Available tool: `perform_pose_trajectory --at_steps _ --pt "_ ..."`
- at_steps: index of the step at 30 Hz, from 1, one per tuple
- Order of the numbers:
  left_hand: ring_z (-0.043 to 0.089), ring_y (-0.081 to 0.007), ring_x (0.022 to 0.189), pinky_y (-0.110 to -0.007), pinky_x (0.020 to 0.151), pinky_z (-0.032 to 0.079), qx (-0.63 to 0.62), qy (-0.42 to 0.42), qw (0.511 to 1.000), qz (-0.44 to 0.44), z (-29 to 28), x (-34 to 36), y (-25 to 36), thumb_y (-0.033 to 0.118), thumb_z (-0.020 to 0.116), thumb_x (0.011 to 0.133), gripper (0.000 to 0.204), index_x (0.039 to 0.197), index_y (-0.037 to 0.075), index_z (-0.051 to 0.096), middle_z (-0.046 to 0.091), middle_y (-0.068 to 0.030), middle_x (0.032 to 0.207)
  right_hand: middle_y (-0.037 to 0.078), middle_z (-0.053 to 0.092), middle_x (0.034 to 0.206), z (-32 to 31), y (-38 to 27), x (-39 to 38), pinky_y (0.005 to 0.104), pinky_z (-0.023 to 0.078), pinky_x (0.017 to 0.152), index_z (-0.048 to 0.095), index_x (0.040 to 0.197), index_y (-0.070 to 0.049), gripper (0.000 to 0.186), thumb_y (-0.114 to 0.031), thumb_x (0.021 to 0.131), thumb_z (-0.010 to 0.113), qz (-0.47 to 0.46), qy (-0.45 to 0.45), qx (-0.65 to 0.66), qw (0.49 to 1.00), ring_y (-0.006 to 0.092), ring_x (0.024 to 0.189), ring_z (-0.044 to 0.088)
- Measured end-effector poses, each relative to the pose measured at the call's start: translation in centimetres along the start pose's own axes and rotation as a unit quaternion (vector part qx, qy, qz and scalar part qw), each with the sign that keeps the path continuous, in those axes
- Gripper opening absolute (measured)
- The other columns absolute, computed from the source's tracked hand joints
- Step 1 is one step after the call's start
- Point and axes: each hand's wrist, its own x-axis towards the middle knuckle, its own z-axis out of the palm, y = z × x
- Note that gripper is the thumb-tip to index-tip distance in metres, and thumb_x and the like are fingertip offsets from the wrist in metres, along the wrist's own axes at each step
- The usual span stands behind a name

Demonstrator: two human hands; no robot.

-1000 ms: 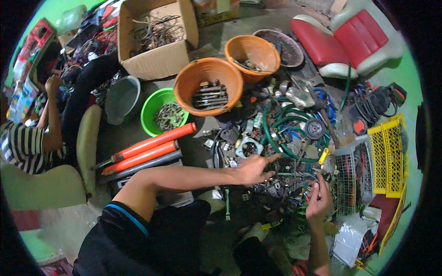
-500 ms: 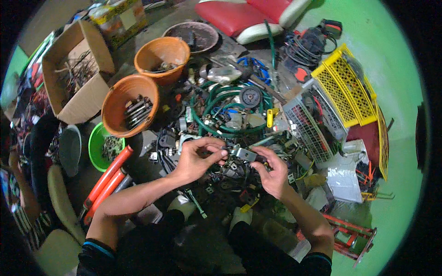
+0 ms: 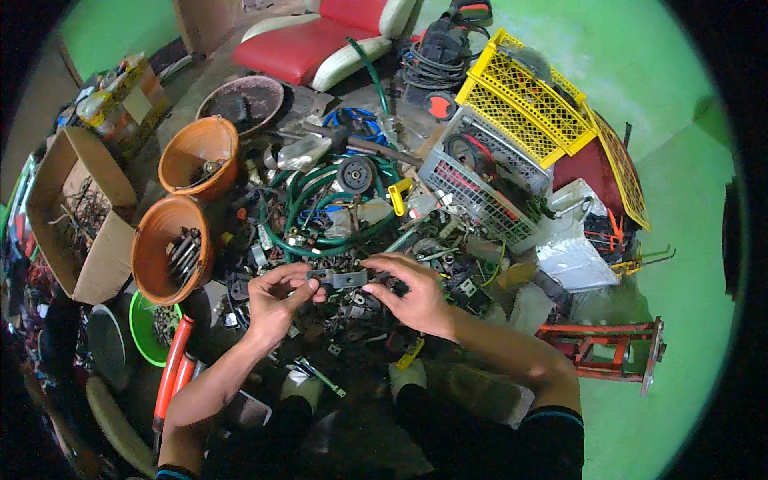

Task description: The person sits on the floor and sorts through a large pile of mechanical parts and tools. They pick up a timing belt and hang it on a wall hook, then examine various small metal components, wires, and tools, occasionally placing items into bowls or moving them aside.

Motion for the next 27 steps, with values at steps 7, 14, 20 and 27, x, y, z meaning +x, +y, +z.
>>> perform_pose_trajectory --at_steps 7,14,20,27 --pt "0.069 -0.0199 0.074 -0.032 0.071 0.058 0.013 0.014 1.000 -0.001 -0.2 0.3 1.3 -0.005 0.065 0.086 0.022 0.107 -0.008 0.062 0.069 -0.0153 0.082 0.009 0.067 0.083 -0.4 0.0 -0.4 0.0233 0.052 0.064 0.062 0.112 0.006 0.027 0.001 0.086 0.067 0.237 0.035 0.246 0.939 0.0118 0.069 0.063" --pt "0.068 -0.0175 0.077 -0.031 0.072 0.057 0.016 0.008 0.999 0.028 -0.3 0.2 1.5 -0.008 0.064 0.085 0.018 0.103 -0.006 0.064 0.069 -0.0141 0.086 0.011 0.068 0.088 0.0 -0.1 -0.1 0.0251 0.056 0.065 0.064 0.104 0.007 0.022 0.004 0.083 0.069 0.259 0.035 0.292 0.920 0.0139 0.073 0.065" --pt "0.063 -0.0142 0.086 -0.027 0.074 0.054 0.137 -0.013 0.975 0.176 -0.8 0.0 2.4 -0.015 0.063 0.078 0.015 0.081 -0.002 0.069 0.068 -0.0141 0.103 0.013 0.066 0.105 0.4 -0.1 -0.7 0.0246 0.056 0.071 0.067 0.096 0.005 0.015 0.009 0.081 0.068 0.187 0.038 0.286 0.939 0.0135 0.085 0.066" --pt "0.063 -0.0125 0.085 -0.024 0.072 0.049 0.258 0.008 0.942 0.214 -0.8 0.1 2.7 -0.011 0.066 0.075 0.009 0.078 -0.002 0.069 0.071 -0.0112 0.098 0.008 0.070 0.098 0.3 0.0 -0.9 0.0242 0.054 0.076 0.068 0.095 0.002 0.019 0.004 0.077 0.074 0.200 0.037 0.215 0.955 0.0111 0.085 0.065"
